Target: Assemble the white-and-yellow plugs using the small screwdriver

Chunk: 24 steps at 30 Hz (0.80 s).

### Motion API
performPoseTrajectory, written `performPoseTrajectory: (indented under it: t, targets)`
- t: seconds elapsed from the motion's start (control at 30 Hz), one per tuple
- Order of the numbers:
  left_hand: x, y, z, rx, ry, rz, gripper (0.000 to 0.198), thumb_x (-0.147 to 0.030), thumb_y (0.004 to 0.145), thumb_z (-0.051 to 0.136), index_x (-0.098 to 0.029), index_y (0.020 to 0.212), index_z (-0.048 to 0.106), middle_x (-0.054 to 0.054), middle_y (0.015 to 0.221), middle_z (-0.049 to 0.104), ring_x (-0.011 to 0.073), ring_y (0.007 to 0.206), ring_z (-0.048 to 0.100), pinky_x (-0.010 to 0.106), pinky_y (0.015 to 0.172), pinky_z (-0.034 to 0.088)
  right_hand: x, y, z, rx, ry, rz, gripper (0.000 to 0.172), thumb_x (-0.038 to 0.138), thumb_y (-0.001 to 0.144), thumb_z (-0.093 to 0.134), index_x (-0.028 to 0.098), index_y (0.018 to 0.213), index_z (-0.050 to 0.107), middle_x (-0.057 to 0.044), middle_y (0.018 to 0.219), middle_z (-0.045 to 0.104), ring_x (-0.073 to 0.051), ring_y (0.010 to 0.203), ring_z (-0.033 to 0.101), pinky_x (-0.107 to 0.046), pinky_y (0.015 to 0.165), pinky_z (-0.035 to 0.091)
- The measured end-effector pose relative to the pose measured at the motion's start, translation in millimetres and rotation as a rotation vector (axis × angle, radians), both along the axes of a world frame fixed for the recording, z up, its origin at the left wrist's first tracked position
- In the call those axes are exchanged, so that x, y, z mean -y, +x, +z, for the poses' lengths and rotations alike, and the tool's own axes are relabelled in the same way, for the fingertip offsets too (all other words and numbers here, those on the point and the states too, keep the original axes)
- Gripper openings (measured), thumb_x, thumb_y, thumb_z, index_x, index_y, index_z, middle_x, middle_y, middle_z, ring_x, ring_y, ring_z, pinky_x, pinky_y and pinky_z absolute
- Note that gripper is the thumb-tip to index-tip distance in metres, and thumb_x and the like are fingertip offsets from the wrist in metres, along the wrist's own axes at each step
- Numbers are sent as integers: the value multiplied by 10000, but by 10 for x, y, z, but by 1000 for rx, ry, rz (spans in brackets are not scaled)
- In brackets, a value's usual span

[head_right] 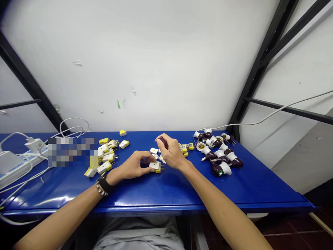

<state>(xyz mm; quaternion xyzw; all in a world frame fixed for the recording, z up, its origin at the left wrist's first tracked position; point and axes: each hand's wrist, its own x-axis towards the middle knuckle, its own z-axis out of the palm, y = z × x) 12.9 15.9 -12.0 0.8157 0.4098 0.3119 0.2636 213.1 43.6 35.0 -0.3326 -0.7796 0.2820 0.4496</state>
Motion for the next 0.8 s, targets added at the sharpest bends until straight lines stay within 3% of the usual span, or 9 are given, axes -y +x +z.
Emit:
performPoseTrajectory:
  t: [0.1,0.2,0.33,0.5,0.6,0.7,0.8]
  targets:
    - [3,-9,30,32,-24,5,275,-311,753,792,-179,987,737,55,979,765,197,881,681,286,781,527,-17,31,8,269,20,81,285,349,972,500,172,798,640,25,618,532,-112,566,430,-243,538,308]
    - [-13,-82,86,25,-29,21,263,-335,797,744,-166,998,745,68,976,769,198,866,692,286,779,540,-27,48,-11,474,38,129,253,331,950,549,168,804,677,7,653,594,-115,584,449,-248,558,286]
    - [-105,-311,142,-9,-86,65,322,-433,894,622,-166,1014,755,67,927,773,201,822,698,277,727,533,-30,60,-32,510,82,68,249,338,955,554,175,824,690,-4,665,621,-115,569,448,-256,566,263]
    - [-247,-565,69,-77,-170,152,396,-490,921,536,-158,882,748,44,693,728,191,636,668,266,600,497,-29,60,-40,548,105,49,302,375,973,529,182,783,662,-10,661,623,-119,555,449,-265,567,244]
    - [-274,-598,24,-124,-181,181,429,-523,916,522,-162,818,732,29,589,687,186,560,643,262,548,461,-24,57,-39,559,106,57,277,349,967,541,186,791,679,-21,663,631,-129,554,468,-272,574,253]
    - [-262,-575,41,-122,-155,220,426,-522,917,518,-156,810,707,30,622,697,174,536,640,262,558,461,-25,71,-22,606,57,60,250,400,927,605,191,848,716,-33,677,643,-151,584,514,-271,581,282]
    - [-242,-498,84,-76,-119,291,393,-502,912,536,-150,846,699,26,619,689,175,538,641,263,567,463,-43,91,-11,750,3,120,429,554,752,756,192,981,731,-56,779,678,-200,706,587,-262,593,328]
